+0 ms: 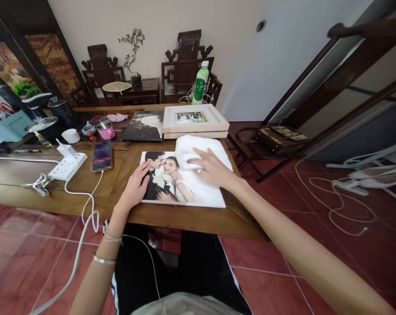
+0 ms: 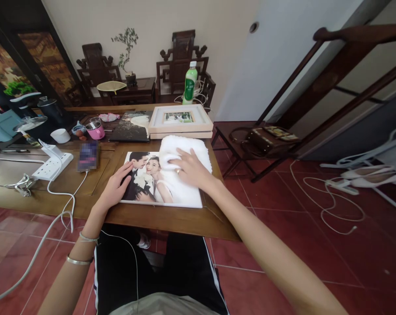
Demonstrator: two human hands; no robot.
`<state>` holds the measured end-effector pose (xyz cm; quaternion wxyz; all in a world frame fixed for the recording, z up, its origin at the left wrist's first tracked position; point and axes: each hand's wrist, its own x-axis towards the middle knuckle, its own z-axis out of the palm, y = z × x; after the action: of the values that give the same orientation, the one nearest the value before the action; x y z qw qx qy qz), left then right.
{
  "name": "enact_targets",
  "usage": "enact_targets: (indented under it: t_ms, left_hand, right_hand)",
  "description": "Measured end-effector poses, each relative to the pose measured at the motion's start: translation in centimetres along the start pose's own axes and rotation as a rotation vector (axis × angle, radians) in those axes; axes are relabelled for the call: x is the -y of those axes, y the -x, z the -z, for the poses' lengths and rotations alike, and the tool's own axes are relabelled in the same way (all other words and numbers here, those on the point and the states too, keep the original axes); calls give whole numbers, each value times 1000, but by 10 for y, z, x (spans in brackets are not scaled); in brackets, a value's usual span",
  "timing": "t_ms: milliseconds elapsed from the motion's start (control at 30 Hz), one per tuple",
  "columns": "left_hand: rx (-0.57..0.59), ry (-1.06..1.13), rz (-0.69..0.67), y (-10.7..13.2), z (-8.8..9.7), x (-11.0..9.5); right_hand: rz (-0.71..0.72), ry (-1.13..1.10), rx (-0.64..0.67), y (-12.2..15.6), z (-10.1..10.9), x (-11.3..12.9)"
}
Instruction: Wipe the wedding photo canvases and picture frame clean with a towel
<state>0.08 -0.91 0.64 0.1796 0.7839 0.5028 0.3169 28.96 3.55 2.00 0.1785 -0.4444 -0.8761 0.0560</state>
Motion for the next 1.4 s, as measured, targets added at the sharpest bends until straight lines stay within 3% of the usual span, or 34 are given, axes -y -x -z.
enact_targets:
  t_ms: [233, 367, 500, 767, 933, 1067, 1300, 1400]
  left_hand:
    - [-5, 5, 2, 0, -1, -3]
    - [1, 9, -5, 0, -1, -3]
    - [17, 0, -9, 1, 0, -3]
    - [32, 15, -21, 0, 1, -2]
    - [26, 6, -12, 0, 0, 0]
    - [26, 16, -12, 0, 0, -2]
    - [7, 16, -20, 1, -2, -2]
    - [6, 5, -12, 1, -2, -2]
  right_hand:
    - [175, -73, 75, 92, 15, 79]
    - [212, -65, 118, 113, 19, 102]
    - [192, -45, 103, 90, 16, 88]
    - [48, 49, 65, -5, 3, 12]
    - [-56, 88, 5, -21, -2, 1]
    - [-3, 81, 20, 4, -1, 27]
    - [162, -64, 80, 85, 8, 104]
    - [213, -76, 141, 99, 11, 121]
